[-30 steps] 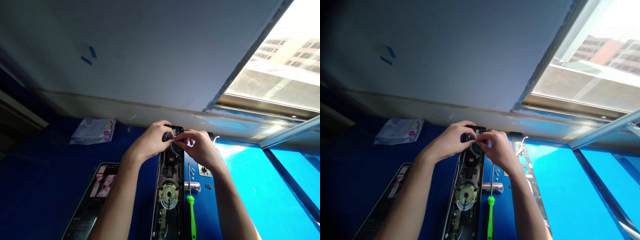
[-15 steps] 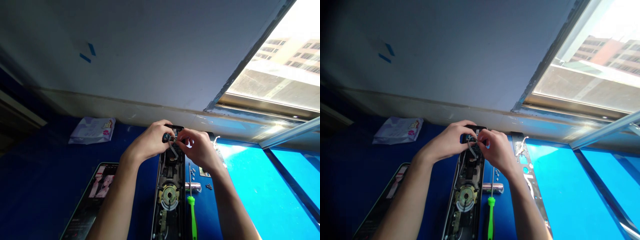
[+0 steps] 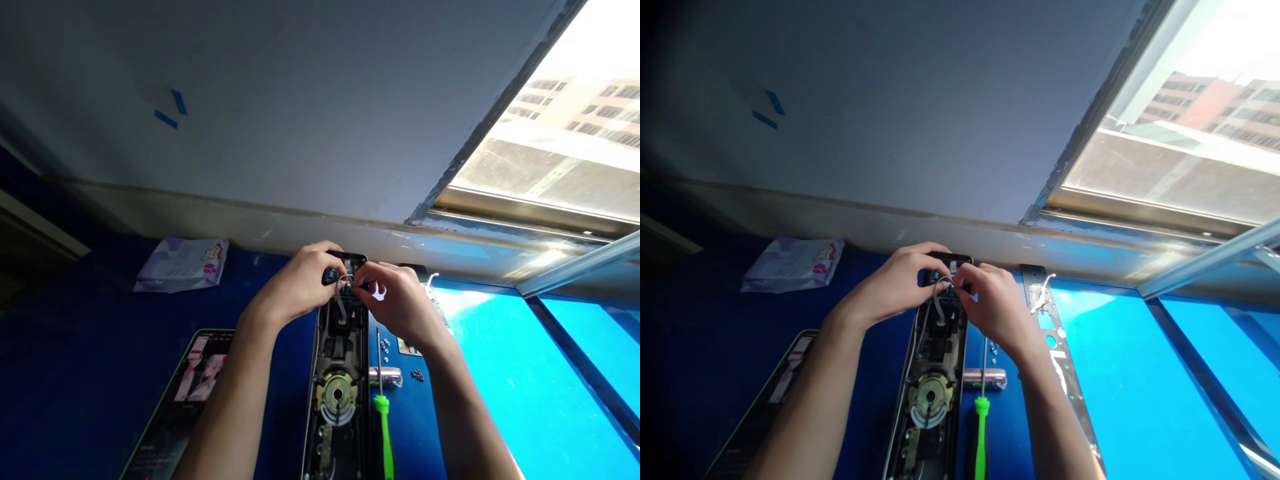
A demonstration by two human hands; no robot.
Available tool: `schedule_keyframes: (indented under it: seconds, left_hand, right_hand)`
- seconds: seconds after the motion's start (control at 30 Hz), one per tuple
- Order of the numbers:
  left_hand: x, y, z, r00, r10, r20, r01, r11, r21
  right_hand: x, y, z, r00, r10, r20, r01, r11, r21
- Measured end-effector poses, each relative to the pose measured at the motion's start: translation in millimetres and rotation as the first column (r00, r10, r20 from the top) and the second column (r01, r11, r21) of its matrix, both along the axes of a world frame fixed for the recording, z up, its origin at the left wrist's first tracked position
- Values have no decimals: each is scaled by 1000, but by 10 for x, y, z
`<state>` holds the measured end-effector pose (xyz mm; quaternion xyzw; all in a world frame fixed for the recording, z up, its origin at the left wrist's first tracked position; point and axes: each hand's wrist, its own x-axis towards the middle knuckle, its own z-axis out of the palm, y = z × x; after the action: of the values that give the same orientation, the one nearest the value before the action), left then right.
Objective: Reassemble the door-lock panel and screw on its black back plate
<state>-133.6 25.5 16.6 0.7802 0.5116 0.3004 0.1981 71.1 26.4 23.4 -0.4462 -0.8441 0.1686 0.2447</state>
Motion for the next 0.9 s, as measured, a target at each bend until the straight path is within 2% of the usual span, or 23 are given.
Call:
schedule_keyframes:
  seconds: [0.9]
  left_hand:
    - [19, -17, 66, 1000, -9, -6, 9, 998, -60]
  right_hand:
    - [-64, -46, -17, 999, 23, 47, -27, 995, 93]
